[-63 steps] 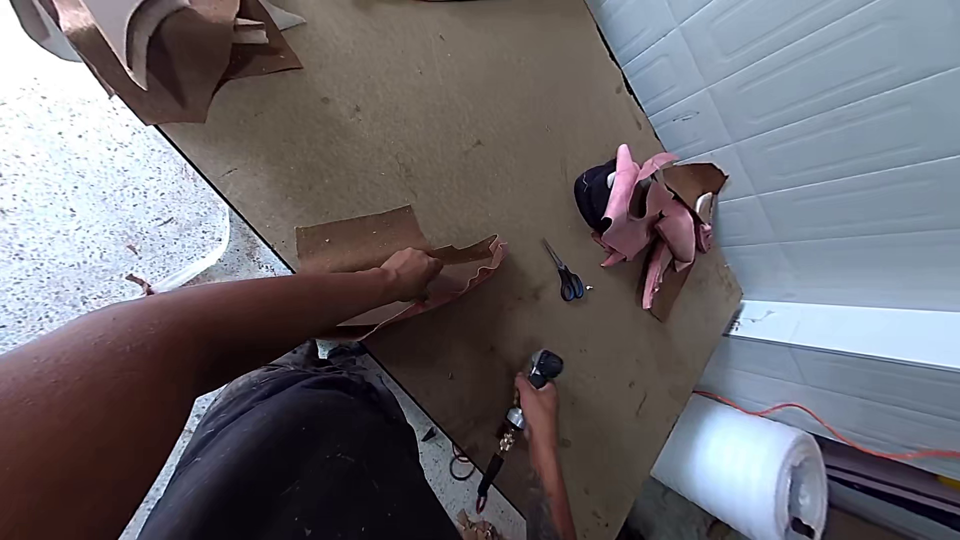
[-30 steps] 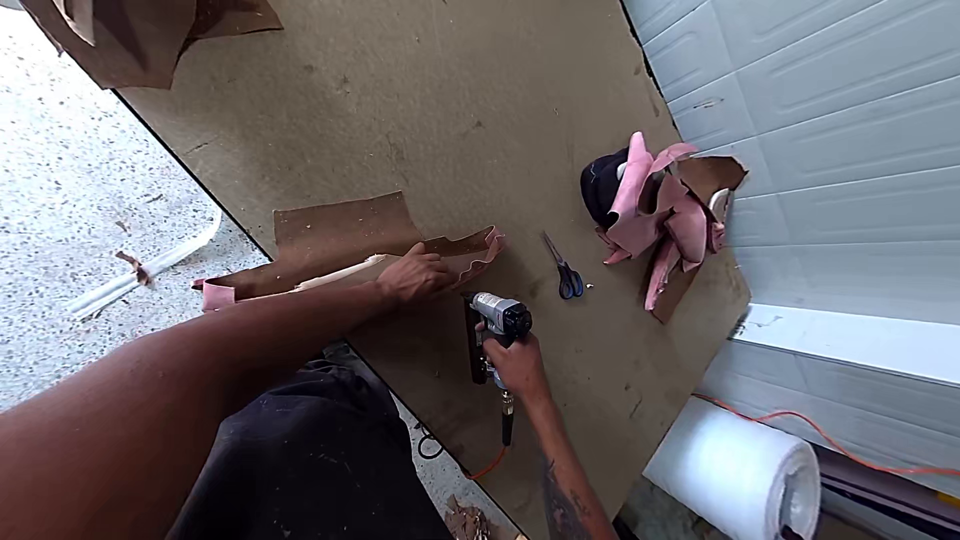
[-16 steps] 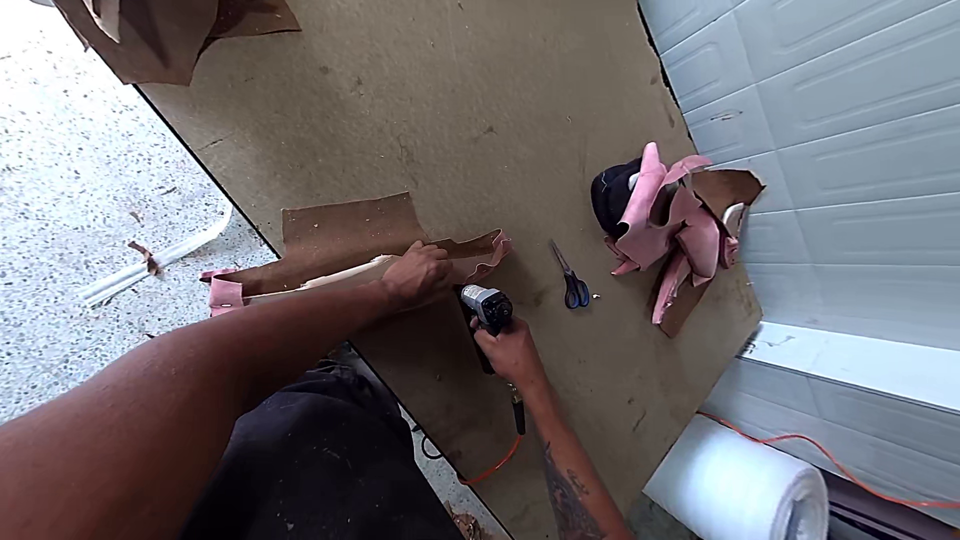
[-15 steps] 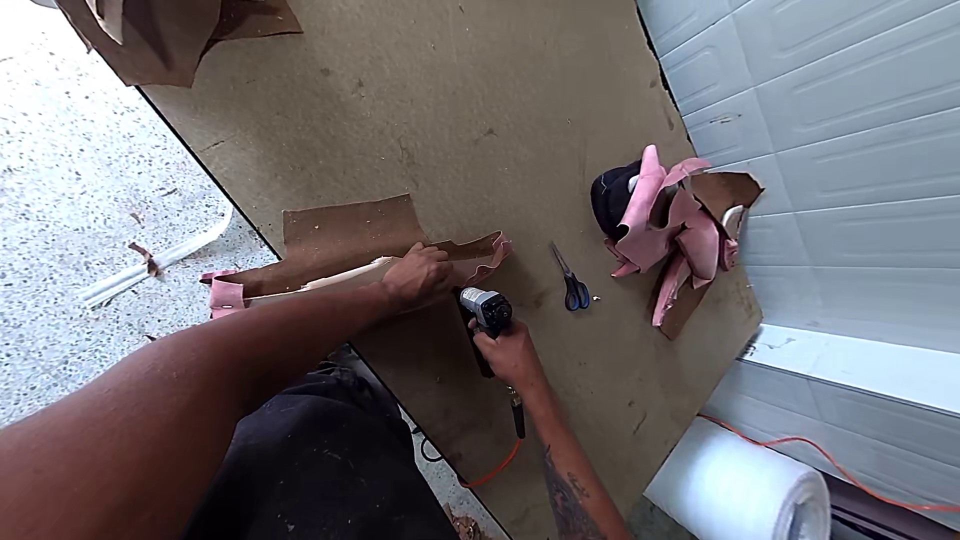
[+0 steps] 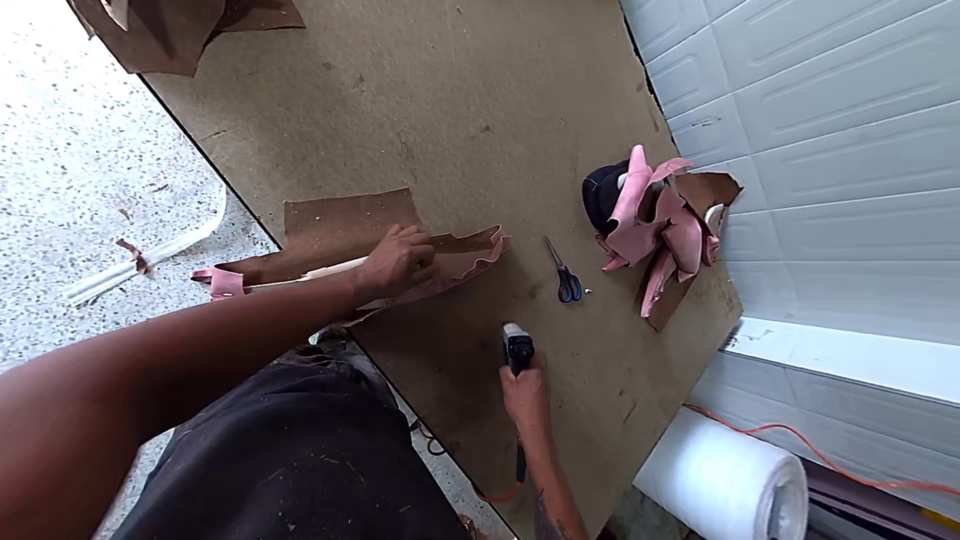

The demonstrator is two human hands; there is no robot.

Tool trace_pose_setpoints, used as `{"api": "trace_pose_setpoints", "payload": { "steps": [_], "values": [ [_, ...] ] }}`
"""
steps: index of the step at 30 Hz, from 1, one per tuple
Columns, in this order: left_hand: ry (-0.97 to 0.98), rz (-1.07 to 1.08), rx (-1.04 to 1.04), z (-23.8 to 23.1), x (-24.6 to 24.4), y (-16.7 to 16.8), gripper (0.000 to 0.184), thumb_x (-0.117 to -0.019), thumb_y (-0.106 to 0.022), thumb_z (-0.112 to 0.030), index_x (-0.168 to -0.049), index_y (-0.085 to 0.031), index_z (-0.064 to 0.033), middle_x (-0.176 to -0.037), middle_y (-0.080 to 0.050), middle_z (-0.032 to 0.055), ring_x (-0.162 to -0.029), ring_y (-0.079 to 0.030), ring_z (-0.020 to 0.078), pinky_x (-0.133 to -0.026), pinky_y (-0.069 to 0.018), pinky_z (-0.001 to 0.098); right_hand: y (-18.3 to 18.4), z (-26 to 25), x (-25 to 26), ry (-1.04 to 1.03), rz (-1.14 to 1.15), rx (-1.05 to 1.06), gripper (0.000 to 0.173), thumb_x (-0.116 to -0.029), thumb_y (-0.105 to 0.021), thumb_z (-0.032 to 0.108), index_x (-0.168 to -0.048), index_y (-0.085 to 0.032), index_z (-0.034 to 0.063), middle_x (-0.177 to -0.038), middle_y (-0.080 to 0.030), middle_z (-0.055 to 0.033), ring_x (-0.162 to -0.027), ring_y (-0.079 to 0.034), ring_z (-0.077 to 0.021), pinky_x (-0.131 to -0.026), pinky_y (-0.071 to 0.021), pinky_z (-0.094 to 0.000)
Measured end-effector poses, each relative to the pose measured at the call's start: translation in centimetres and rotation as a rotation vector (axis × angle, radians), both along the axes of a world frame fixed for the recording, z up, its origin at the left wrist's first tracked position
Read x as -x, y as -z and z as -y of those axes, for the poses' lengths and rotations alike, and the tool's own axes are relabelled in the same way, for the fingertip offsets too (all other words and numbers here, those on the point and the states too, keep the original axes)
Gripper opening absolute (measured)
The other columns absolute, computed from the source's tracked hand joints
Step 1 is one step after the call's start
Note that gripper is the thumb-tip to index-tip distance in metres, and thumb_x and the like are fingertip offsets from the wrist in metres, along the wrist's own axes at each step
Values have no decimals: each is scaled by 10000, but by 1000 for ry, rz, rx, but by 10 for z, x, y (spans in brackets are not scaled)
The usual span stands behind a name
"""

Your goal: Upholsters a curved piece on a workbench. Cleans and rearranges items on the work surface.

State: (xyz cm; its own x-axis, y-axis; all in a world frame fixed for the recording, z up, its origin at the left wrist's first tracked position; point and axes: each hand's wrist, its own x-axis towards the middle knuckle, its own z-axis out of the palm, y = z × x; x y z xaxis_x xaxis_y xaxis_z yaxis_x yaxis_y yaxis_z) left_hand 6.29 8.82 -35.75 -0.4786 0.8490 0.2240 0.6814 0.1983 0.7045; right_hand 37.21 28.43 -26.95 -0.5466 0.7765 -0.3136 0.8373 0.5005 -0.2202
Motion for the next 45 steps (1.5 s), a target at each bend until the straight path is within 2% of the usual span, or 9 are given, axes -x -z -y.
{"api": "trace_pose_setpoints", "payload": {
  "steps": [5, 8, 12, 14, 17, 24, 29, 34, 45],
  "values": [
    [152, -121, 271, 85, 0, -5, 597, -827, -689, -673, -1355, -626, -401, -1615, -405, 8, -1496, -362, 254, -1185, -340, 552, 41, -3, -65, 92, -65, -99, 730, -830, -764, 231, -1478, -507, 18, -1470, -474, -254, -1301, -528, -396, -1042, -502, -556],
    [209, -116, 324, 84, -1, 2, 670, -826, -743, -610, -1442, -568, -410, -1710, -231, 33, -1548, -272, 281, -1174, -366, 542, 27, 36, -22, 103, -249, 31, 556, -927, -703, 296, -1403, -584, 33, -1399, -553, -211, -1234, -592, -346, -1012, -531, -531],
    [185, -68, 303, 33, 0, -2, 494, -916, -680, -576, -1366, -654, -374, -1685, -296, 35, -1527, -310, 291, -1169, -372, 542, 36, 96, 77, 140, -357, 497, 532, -993, -651, 435, -1348, -606, 41, -1194, -705, -136, -1029, -712, -247, -887, -608, -482],
    [231, -138, 325, 9, 7, -17, 365, -948, -663, -538, -1240, -728, -329, -1603, -425, 35, -1450, -416, 293, -1132, -410, 541, 59, 101, 115, 179, -409, 575, 524, -962, -679, 514, -1195, -682, 44, -926, -736, -113, -704, -718, -221, -635, -636, -441],
    [356, -203, 510, -11, 21, -39, 306, -862, -800, -408, -1114, -717, -255, -1255, -616, 35, -1127, -603, 269, -923, -526, 518, 66, 91, 147, 210, -344, 630, 509, -900, -738, 567, -961, -733, 62, -720, -710, -82, -544, -674, -213, -522, -607, -415],
    [425, -126, 848, -47, 15, -54, 450, -772, -888, -314, -1156, -682, -201, -1127, -691, 54, -1021, -690, 295, -823, -588, 566, 77, 88, 109, 205, -431, 896, 291, -1041, -599, 349, -1136, -708, 96, -854, -740, -106, -541, -651, -208, -452, -530, -333],
    [347, -145, 870, -53, 1, -51, 464, -814, -810, -120, -1250, -680, -210, -1239, -686, 66, -1076, -689, 332, -825, -589, 589, 75, 96, 130, 290, -336, 849, 643, -815, -712, 734, -934, -753, 104, -693, -701, -75, -514, -651, -218, -507, -587, -424],
    [286, -185, 893, -55, -4, -53, 421, -792, -855, -143, -1180, -702, -201, -1269, -669, 27, -1048, -693, 315, -786, -597, 585, 90, 91, 127, 204, -361, 875, 447, -1055, -548, 455, -906, -677, 54, -667, -684, -65, -511, -629, -185, -491, -541, -366],
    [318, -144, 830, -48, 10, -42, 277, -814, -816, -222, -1068, -707, -200, -1068, -715, 31, -957, -709, 291, -743, -594, 575, 71, 88, 141, 97, -468, 855, 452, -1059, -503, 461, -885, -667, 78, -561, -536, -76, -420, -498, -192, -417, -461, -363]
  ]
}}
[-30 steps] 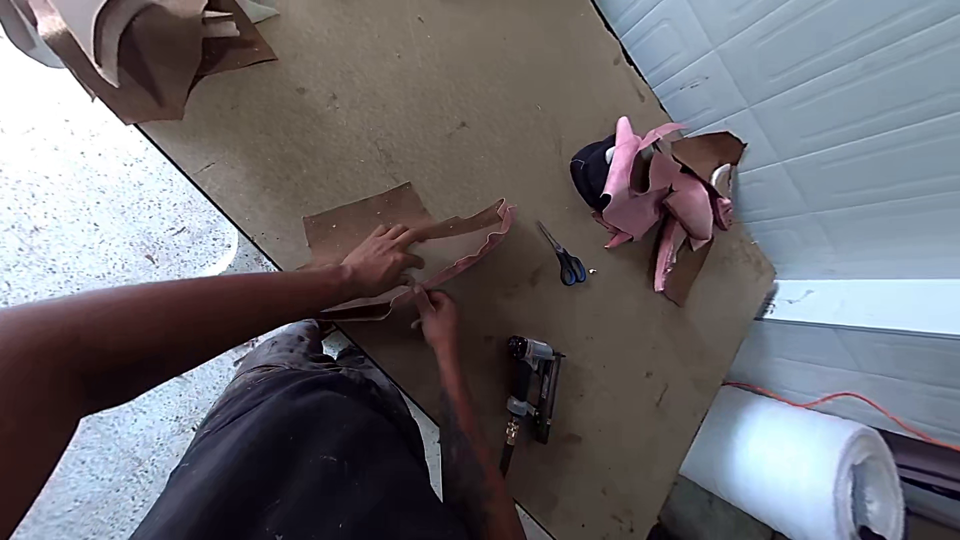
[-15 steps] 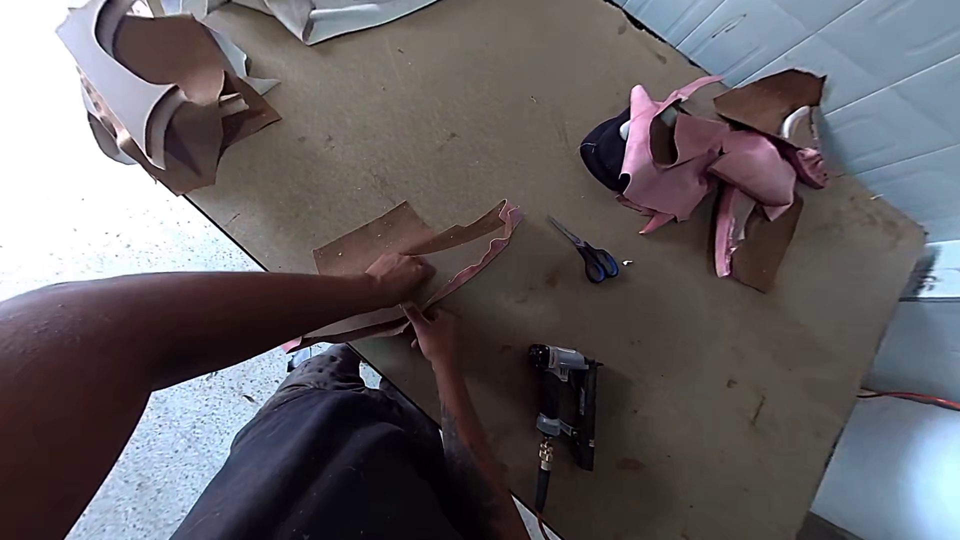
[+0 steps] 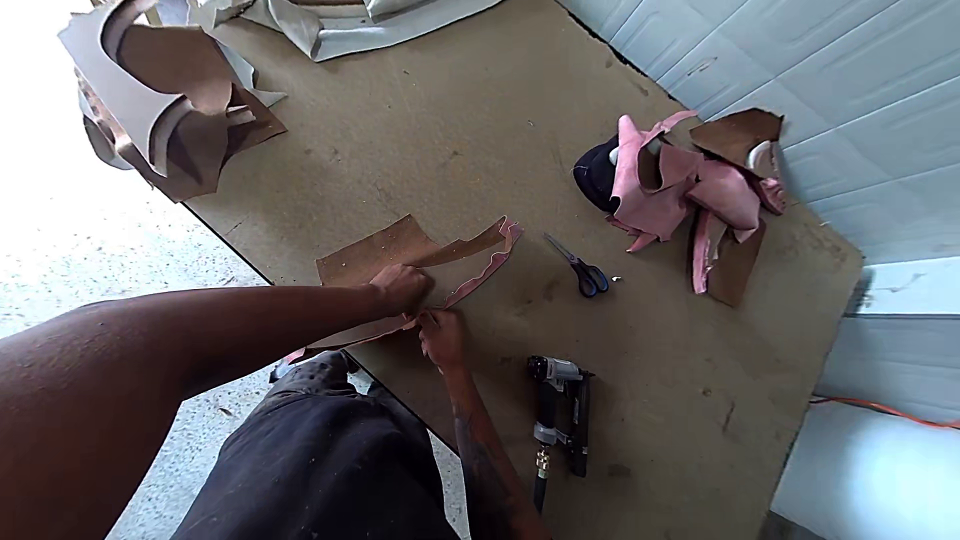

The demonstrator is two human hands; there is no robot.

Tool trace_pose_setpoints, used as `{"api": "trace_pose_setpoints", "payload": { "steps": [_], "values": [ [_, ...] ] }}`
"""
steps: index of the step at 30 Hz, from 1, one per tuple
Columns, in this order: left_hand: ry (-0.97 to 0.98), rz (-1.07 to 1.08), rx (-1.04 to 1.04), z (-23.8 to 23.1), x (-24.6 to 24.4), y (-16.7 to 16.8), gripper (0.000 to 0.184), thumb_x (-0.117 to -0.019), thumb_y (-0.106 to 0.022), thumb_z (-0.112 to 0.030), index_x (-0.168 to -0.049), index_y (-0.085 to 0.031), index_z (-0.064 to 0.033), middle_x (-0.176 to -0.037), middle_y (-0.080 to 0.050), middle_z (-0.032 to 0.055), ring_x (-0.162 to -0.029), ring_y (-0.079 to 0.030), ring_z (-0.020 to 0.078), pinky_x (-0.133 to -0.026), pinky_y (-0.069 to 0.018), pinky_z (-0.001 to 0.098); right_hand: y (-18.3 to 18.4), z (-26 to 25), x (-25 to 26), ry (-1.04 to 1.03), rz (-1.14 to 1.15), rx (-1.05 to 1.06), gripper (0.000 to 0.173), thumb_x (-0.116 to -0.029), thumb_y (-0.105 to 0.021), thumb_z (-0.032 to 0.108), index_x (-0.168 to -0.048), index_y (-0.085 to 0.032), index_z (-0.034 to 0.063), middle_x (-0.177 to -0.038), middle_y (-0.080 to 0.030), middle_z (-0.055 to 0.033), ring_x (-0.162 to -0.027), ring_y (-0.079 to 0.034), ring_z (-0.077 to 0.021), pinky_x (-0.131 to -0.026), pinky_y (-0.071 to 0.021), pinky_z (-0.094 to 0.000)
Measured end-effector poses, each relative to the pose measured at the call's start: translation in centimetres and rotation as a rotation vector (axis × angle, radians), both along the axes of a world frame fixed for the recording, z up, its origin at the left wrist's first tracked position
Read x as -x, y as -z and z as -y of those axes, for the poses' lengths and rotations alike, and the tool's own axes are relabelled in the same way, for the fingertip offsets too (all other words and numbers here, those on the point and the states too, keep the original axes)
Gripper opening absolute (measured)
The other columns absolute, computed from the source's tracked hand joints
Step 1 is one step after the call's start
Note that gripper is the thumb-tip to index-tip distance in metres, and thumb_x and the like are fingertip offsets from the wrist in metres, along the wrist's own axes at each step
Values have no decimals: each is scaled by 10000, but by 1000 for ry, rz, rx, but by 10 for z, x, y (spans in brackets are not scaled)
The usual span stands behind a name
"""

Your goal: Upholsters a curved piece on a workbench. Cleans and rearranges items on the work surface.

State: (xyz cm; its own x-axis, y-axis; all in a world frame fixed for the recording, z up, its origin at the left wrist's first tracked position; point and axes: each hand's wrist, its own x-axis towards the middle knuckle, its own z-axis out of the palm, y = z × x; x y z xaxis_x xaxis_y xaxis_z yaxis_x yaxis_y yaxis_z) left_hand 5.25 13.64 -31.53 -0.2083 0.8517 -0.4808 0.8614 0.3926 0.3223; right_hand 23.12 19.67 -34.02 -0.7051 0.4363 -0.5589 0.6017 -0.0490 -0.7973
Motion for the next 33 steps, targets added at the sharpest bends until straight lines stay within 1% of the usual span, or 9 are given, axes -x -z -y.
{"api": "trace_pose_setpoints", "payload": {
  "steps": [6, 9, 12, 18, 20, 23, 26, 29, 33],
  "values": [
    [148, 159, 28, -3, 25, 5, 365, -739, -872, -297, -1024, -702, -145, -953, -710, 71, -901, -700, 292, -784, -580, 566, -20, -20, 18, -55, 184, 174, 460, -1041, -510, 532, -1123, -697, 119, -696, -667, -71, -509, -582, -132, -479, -490, -290],
    [207, 307, 38, -2, 37, 0, 607, -661, -902, -558, -1031, -691, -126, -973, -696, 71, -929, -681, 265, -817, -565, 546, -18, -30, 38, -134, 269, 118, 403, -1031, -562, 456, -1039, -713, 83, -693, -652, -55, -504, -568, -127, -469, -490, -293],
    [168, 208, 13, 6, 26, 1, 872, -626, -801, -770, -1203, -669, -130, -1229, -673, 87, -1094, -673, 294, -896, -567, 566, -23, -30, 59, -175, 327, -4, 323, -1014, -604, 311, -869, -681, 33, -607, -600, -40, -478, -524, -126, -465, -457, -314],
    [66, 189, -132, 25, 19, 8, 406, -827, -827, -333, -1177, -690, -180, -1228, -671, 57, -1066, -683, 312, -834, -592, 571, -30, 3, 15, 120, 130, -21, 310, -965, -685, 456, -1081, -716, 170, -717, -650, -60, -517, -553, -147, -469, -467, -303],
    [75, 191, -146, 25, 24, 8, 374, -849, -822, -364, -1159, -699, -195, -1199, -687, 38, -1047, -692, 289, -840, -593, 561, -36, 1, 6, 186, -23, -119, 331, -994, -668, 377, -1277, -690, 207, -935, -736, -74, -673, -669, -189, -581, -576, -352],
    [78, 182, -132, 22, 27, 12, 312, -874, -795, -386, -1091, -711, -177, -1146, -697, 35, -1032, -691, 276, -850, -589, 553, -38, -21, -61, 464, -72, -508, 263, -991, -670, 216, -1223, -703, 95, -1028, -756, -71, -869, -747, -203, -770, -656, -414],
    [48, 185, -125, 23, 25, 14, 279, -875, -790, -376, -1063, -721, -181, -1147, -696, 24, -1041, -689, 266, -849, -590, 548, -22, -51, -167, 578, 167, -888, 536, -893, -783, 280, -1325, -626, 4, -1218, -676, -191, -1106, -670, -291, -968, -561, -491],
    [14, 200, -151, 26, 26, 19, 281, -869, -798, -379, -1044, -722, -173, -1138, -692, 19, -1051, -681, 252, -861, -587, 533, 3, -66, -210, 481, 397, -973, 848, -750, -888, 441, -1438, -558, 70, -1366, -573, -223, -1247, -572, -372, -1031, -505, -569],
    [-2, 201, -171, 28, 23, 22, 241, -873, -782, -374, -1035, -733, -201, -1120, -701, -7, -1042, -683, 225, -859, -588, 520, 15, -88, -211, 428, 500, -928, 869, -681, -919, 245, -1440, -533, 69, -1393, -552, -228, -1275, -555, -381, -1040, -495, -582]
  ]
}}
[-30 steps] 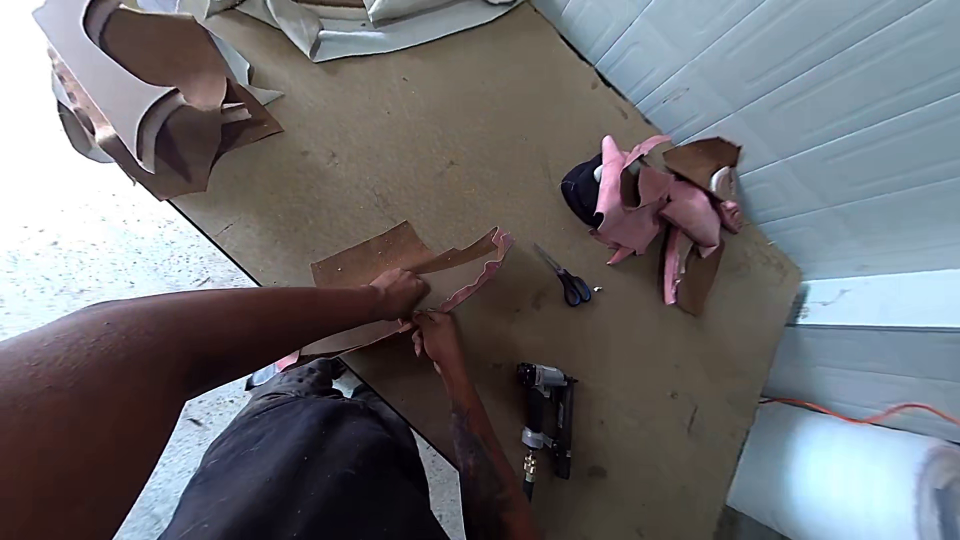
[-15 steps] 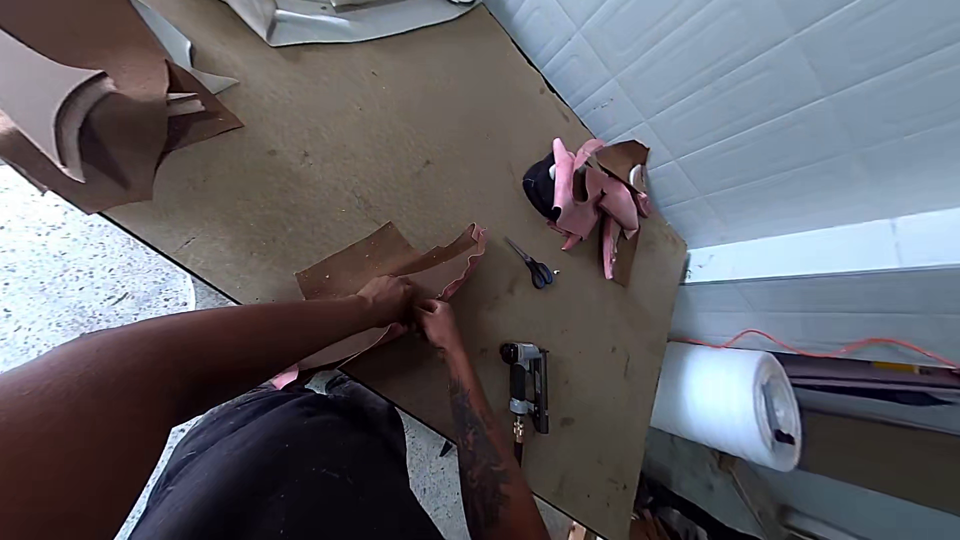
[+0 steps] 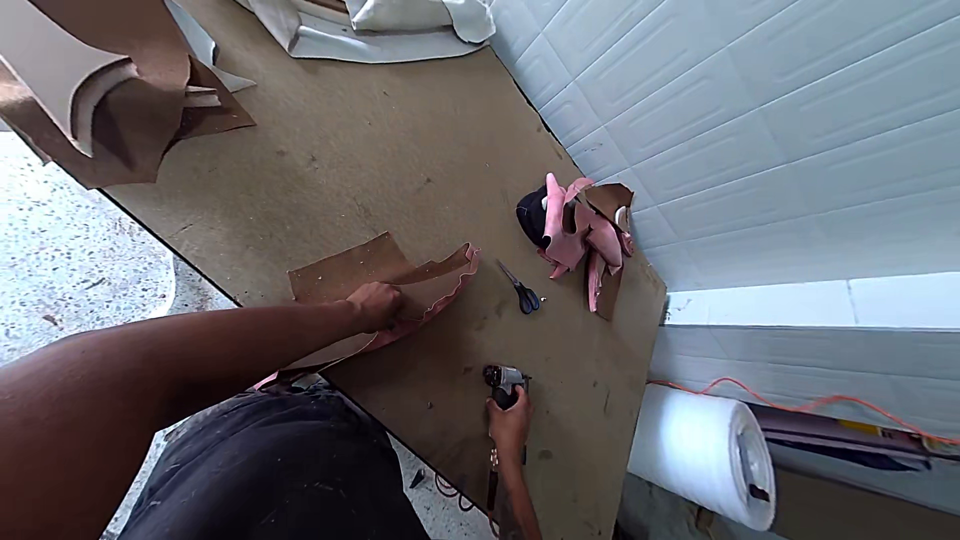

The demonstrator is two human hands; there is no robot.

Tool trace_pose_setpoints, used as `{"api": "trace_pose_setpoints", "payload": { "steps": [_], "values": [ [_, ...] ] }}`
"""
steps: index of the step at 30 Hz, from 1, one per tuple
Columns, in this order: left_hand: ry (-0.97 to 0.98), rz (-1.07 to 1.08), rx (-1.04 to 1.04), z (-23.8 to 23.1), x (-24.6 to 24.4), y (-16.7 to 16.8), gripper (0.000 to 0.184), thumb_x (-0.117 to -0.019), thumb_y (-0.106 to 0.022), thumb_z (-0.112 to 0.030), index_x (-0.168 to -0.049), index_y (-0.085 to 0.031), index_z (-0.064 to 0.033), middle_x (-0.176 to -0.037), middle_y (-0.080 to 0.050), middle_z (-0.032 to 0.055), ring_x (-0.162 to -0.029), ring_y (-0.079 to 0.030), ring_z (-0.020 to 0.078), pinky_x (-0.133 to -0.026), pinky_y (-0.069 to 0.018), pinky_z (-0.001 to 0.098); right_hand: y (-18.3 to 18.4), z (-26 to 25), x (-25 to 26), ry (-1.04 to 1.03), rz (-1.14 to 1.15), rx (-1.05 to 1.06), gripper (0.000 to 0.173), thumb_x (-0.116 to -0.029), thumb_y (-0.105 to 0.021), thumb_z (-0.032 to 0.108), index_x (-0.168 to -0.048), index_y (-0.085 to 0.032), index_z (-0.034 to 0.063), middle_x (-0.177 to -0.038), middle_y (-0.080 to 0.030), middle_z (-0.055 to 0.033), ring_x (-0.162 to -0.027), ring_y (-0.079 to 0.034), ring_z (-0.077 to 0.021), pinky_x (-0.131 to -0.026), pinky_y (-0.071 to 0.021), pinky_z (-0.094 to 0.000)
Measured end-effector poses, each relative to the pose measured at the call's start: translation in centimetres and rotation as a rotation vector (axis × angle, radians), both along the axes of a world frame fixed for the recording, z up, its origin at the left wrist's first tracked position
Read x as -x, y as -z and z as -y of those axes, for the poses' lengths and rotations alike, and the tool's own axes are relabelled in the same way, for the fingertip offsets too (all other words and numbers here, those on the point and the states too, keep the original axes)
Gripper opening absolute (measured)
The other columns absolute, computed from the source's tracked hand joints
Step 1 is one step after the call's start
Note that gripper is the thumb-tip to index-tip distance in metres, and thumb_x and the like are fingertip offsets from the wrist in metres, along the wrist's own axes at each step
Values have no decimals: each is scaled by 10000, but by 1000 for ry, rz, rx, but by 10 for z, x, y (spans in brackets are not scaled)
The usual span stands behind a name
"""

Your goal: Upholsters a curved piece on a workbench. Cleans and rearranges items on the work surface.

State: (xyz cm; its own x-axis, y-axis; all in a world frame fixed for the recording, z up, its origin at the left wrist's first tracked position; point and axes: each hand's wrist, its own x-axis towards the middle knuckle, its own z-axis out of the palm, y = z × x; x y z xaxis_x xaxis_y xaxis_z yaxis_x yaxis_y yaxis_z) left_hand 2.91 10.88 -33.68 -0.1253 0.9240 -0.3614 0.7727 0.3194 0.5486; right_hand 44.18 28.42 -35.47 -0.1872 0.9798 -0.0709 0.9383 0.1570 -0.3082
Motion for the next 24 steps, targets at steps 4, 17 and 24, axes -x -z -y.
{"api": "trace_pose_setpoints", "payload": {
  "steps": [4, 17, 24],
  "values": [
    [-19, -3, -18, 0, 2, -2, 238, -877, -780, -365, -1032, -728, -193, -1093, -707, -1, -1027, -687, 220, -857, -586, 512, -47, 4, 37, 93, -186, 297, 517, -816, -801, 243, -1251, -618, 32, -916, -692, -146, -753, -682, -258, -669, -592, -482],
    [-61, 23, -40, 2, 5, 2, 298, -855, -810, -394, -1027, -731, -163, -1030, -717, 54, -964, -703, 267, -811, -594, 546, -92, 61, 182, -543, -91, 402, 79, -828, -725, 261, -888, -754, 218, -740, -683, 68, -671, -653, -61, -633, -574, -326],
    [-39, 31, -28, -1, 6, 3, 329, -845, -809, -431, -1027, -725, -170, -1019, -717, 47, -954, -703, 263, -796, -594, 543, -100, 93, 185, -549, 3, 498, 119, -842, -727, 315, -911, -742, 219, -772, -690, 65, -713, -670, -67, -671, -591, -342]
  ]
}}
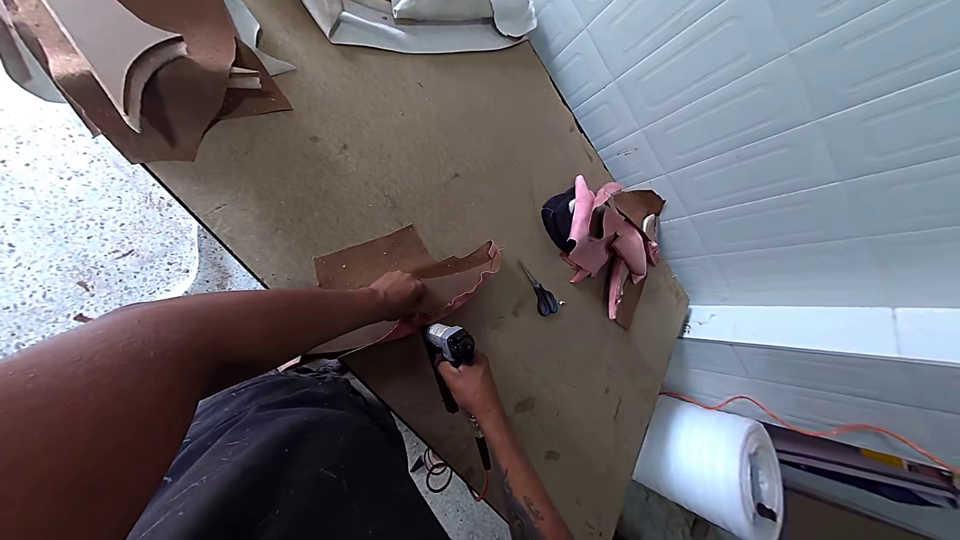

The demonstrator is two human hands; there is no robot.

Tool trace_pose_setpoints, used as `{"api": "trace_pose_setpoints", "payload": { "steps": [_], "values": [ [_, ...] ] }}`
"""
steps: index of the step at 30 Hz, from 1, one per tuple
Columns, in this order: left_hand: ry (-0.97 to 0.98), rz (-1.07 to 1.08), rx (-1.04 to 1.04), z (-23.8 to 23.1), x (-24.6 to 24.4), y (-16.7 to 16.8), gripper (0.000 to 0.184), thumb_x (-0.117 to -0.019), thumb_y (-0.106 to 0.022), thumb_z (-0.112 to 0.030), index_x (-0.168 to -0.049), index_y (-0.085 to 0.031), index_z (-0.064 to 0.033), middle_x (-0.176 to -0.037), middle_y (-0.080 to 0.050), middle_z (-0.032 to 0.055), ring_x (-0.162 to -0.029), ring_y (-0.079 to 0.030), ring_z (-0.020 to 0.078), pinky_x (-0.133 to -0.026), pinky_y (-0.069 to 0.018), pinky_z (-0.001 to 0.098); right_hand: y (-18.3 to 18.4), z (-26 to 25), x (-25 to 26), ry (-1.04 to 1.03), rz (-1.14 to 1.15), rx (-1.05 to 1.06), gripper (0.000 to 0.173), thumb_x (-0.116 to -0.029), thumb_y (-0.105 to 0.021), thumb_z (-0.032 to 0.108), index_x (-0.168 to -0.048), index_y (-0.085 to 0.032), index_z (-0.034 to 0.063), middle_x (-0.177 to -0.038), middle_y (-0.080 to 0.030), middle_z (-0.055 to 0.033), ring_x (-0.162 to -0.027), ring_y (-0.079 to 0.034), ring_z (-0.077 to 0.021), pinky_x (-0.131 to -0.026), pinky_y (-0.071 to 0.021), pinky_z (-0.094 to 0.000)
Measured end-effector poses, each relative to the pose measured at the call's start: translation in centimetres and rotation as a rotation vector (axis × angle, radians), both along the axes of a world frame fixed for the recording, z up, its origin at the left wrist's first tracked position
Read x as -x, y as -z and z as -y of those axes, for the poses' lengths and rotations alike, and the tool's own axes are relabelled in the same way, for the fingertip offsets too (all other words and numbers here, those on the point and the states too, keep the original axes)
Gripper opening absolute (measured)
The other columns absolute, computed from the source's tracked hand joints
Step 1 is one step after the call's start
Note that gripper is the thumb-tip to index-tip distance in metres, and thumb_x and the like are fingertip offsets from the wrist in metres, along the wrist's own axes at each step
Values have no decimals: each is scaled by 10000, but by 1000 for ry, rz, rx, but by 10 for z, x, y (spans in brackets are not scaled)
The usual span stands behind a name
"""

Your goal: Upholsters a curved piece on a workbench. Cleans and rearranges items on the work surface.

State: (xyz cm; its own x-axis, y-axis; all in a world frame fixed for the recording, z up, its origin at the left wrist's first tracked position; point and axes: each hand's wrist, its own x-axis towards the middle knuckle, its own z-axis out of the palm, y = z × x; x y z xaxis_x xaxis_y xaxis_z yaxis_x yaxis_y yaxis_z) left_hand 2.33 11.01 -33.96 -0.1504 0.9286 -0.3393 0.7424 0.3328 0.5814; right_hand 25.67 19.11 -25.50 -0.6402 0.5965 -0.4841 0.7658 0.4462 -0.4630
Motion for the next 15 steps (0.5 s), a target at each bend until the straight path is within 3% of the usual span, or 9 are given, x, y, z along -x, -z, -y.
{"api": "trace_pose_setpoints", "payload": {
  "steps": [4, 7, 10, 11, 13, 15],
  "values": [
    [14, -7, 2, -1, 0, 0, 330, -854, -797, -446, -1038, -725, -181, -1008, -721, 41, -951, -707, 261, -800, -594, 539, -4, 21, 4, 24, 68, 12, 129, -841, -728, 344, -892, -736, 226, -747, -686, 67, -688, -668, -69, -650, -587, -351],
    [7, 5, -19, 1, 0, 0, 325, -848, -798, -455, -1020, -729, -187, -1011, -718, 32, -951, -702, 248, -806, -591, 530, -9, 26, -6, 60, 37, 9, 131, -852, -713, 302, -943, -737, 211, -777, -692, 64, -698, -667, -63, -668, -589, -330],
    [-6, 56, -72, 13, 6, -3, 238, -896, -763, -378, -1015, -725, -176, -1055, -697, 26, -977, -690, 231, -829, -594, 507, -7, 21, -42, 189, -16, -129, 268, -826, -743, 273, -1044, -716, 120, -816, -710, 7, -702, -691, -118, -676, -619, -392],
    [-7, 65, -104, 23, 9, -5, 235, -902, -764, -377, -1021, -722, -179, -1064, -687, 19, -981, -685, 222, -827, -595, 497, -5, 16, -58, 220, -13, -227, 324, -823, -753, 246, -1098, -699, 84, -877, -718, -29, -763, -700, -148, -722, -615, -425],
    [-29, -5, -146, 53, 16, -11, 363, -843, -803, -438, -1109, -703, -211, -1131, -667, 20, -1075, -654, 243, -825, -596, 499, 6, -1, -94, 262, 64, -396, 463, -848, -749, 191, -1271, -636, 38, -1133, -691, -131, -985, -700, -253, -866, -596, -510],
    [-64, -50, -59, 86, 19, -15, 731, -715, -866, -533, -1329, -607, -232, -1208, -624, 79, -1140, -622, 314, -789, -596, 527, 25, -19, -127, 298, 151, -492, 534, -854, -743, 163, -1349, -595, 28, -1326, -599, -198, -1139, -648, -338, -933, -572, -545]
  ]
}}
